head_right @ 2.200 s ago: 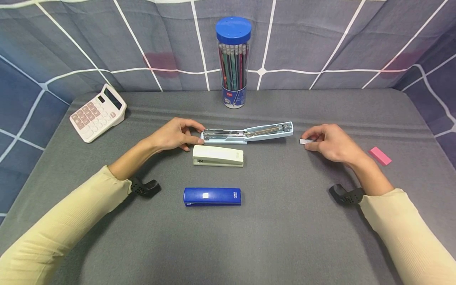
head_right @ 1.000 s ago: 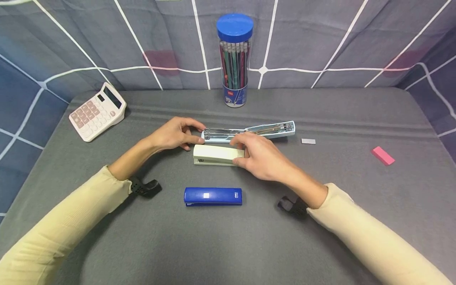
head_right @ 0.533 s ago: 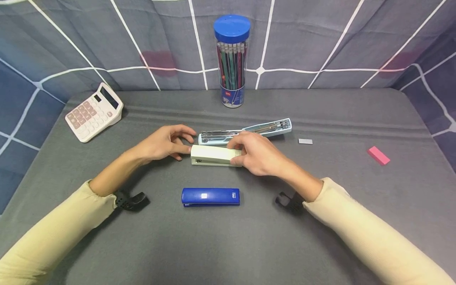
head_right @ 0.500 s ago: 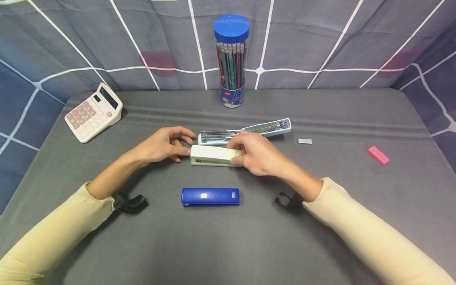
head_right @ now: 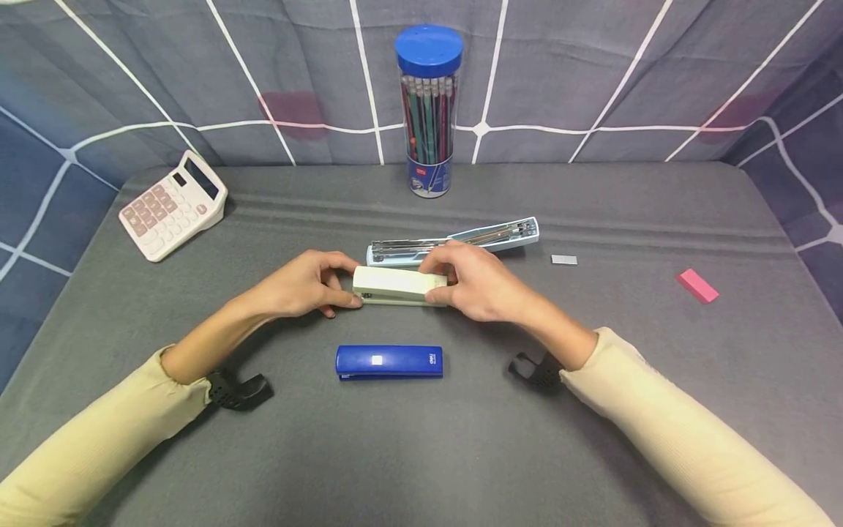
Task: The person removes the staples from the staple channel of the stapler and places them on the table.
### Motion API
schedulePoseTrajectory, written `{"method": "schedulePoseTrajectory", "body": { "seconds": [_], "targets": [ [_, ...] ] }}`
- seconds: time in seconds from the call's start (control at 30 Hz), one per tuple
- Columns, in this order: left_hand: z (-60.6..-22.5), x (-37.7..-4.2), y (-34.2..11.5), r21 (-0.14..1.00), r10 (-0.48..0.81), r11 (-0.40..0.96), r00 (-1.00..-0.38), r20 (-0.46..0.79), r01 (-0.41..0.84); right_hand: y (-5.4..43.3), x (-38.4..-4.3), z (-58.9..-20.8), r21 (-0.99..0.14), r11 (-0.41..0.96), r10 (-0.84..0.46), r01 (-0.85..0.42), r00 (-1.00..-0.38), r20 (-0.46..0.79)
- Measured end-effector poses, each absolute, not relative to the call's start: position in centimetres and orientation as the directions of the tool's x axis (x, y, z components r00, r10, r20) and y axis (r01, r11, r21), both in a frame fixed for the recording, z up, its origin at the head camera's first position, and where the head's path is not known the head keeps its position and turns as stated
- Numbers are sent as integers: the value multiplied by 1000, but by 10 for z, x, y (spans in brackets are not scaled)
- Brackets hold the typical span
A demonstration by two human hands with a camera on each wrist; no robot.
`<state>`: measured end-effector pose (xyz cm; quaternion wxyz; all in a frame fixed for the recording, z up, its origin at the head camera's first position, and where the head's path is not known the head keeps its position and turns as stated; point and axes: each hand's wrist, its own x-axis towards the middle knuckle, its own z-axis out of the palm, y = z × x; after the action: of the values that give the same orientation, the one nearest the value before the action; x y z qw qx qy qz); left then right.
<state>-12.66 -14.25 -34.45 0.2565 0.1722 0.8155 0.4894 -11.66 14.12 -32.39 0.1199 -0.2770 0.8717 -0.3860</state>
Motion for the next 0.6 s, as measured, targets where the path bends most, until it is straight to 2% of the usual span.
{"method": "schedulePoseTrajectory", "body": {
  "seconds": [0.13, 0.33, 0.6],
  "targets": [
    [-345, -128, -142, 889, 529, 457, -814, -241, 33, 139, -117, -324, -735, 560, -564, -383, -825, 0],
    [-345, -129, -142, 886, 531, 461, -813, -238, 41, 121, -116, -324, -751, 532, -593, -390, -805, -3],
    [-346, -129, -145, 892, 538, 450, -807, -243, 32, 93, -112, -329, -642, 617, -588, -454, -809, 6]
  ]
}}
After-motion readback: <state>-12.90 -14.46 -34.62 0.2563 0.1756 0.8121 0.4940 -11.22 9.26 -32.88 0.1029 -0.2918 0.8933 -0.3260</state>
